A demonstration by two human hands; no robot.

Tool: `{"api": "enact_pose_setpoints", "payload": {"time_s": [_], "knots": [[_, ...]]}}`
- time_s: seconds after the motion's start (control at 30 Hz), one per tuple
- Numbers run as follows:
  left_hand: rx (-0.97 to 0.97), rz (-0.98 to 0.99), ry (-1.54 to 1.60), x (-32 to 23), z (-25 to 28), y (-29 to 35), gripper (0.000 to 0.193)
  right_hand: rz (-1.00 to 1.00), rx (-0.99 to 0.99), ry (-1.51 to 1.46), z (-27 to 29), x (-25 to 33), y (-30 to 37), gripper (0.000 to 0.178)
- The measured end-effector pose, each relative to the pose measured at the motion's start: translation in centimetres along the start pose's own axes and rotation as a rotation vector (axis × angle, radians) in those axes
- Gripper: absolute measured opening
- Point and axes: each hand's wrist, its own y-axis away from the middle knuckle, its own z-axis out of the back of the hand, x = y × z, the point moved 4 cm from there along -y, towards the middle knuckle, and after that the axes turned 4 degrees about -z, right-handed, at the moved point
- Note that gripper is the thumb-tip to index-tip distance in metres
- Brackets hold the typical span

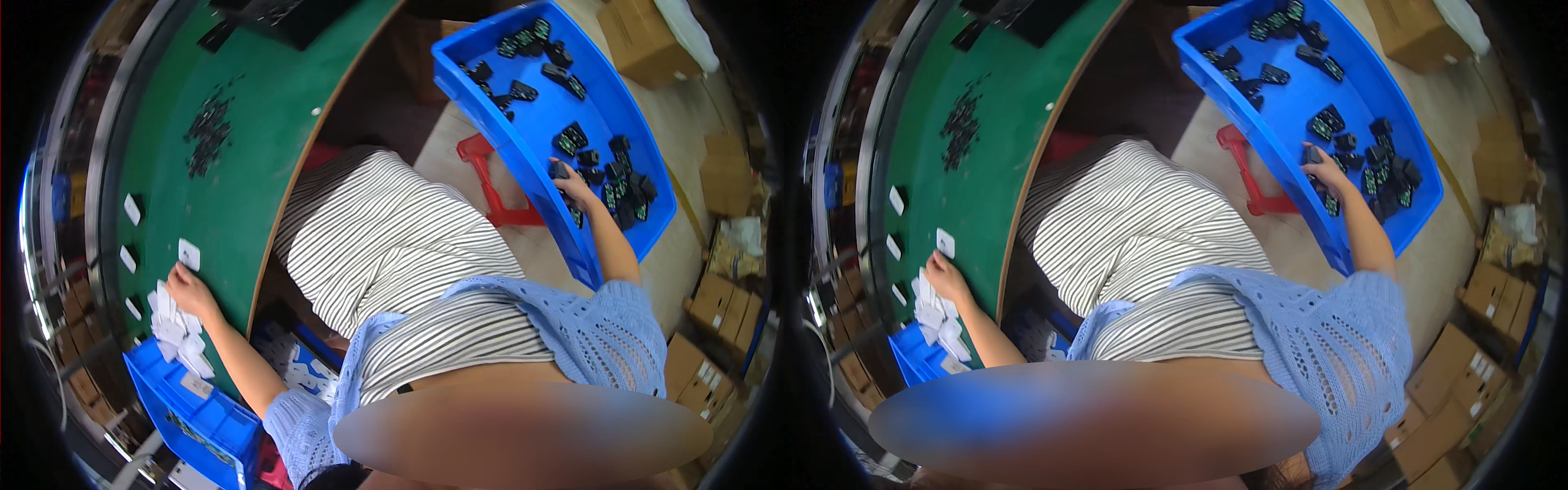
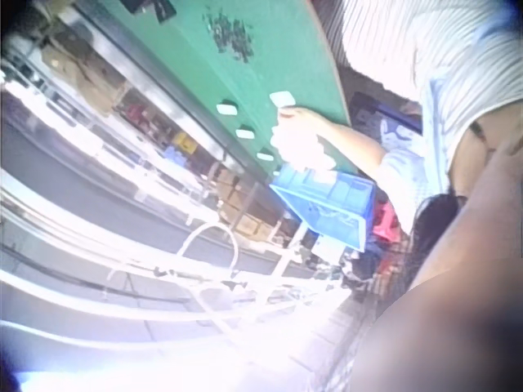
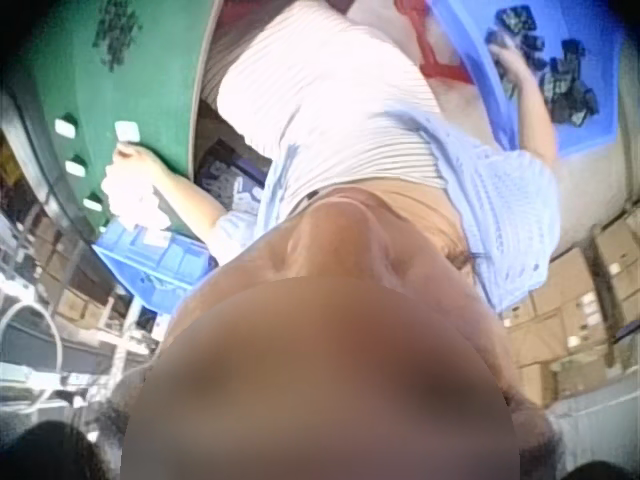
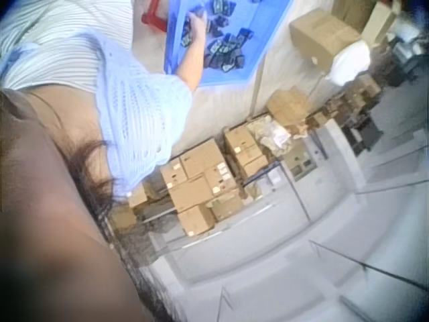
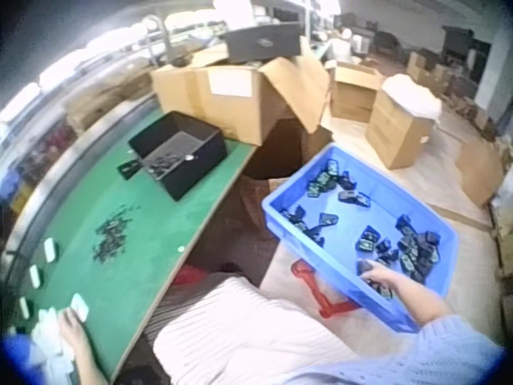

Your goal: Assembling small electronic circuits and components into plastic housings.

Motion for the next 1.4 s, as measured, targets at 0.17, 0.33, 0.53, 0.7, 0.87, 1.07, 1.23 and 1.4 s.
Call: {"api": "enact_pose_setpoints", "payload": {"time_s": [0.17, 0.33, 0.53, 0.7, 0.87, 1.07, 1.23, 1.4], "knots": [[0.031, -0.043, 0.051, -1.3, 1.2, 0.0, 0.033, 0.451, -0.125, -0.238, -3.9, 11.3, 6.2, 0.068], [0.118, -0.049, 0.031, -5.0, 1.5, -0.4, 0.046, 0.955, 0.167, -0.004, -15.7, 24.9, 14.8, 0.066], [0.124, -0.159, -0.059, -8.5, 2.6, -0.5, 0.064, 1.823, 0.166, 0.611, -33.1, 33.6, 20.1, 0.058], [0.089, -0.197, -0.025, -8.8, 2.5, -0.5, 0.062, 1.754, -0.025, 0.731, -39.7, 38.9, 18.1, 0.057], [0.114, -0.209, 0.087, -8.3, 3.2, -0.3, 0.053, 2.129, -0.201, 0.623, -40.9, 39.8, 20.9, 0.035], [0.085, -0.308, 0.464, -8.1, 4.1, 0.0, 0.062, 1.462, 0.731, 0.798, -45.3, 33.0, 24.0, 0.040], [0.170, -0.336, 0.735, -9.2, 4.0, 0.4, 0.067, 1.864, 0.348, 1.004, -45.8, 32.4, 24.5, 0.027], [0.201, -0.333, 0.775, -9.8, 3.7, 0.8, 0.067, 1.678, 0.574, 0.993, -44.5, 30.6, 23.8, 0.040]]}}
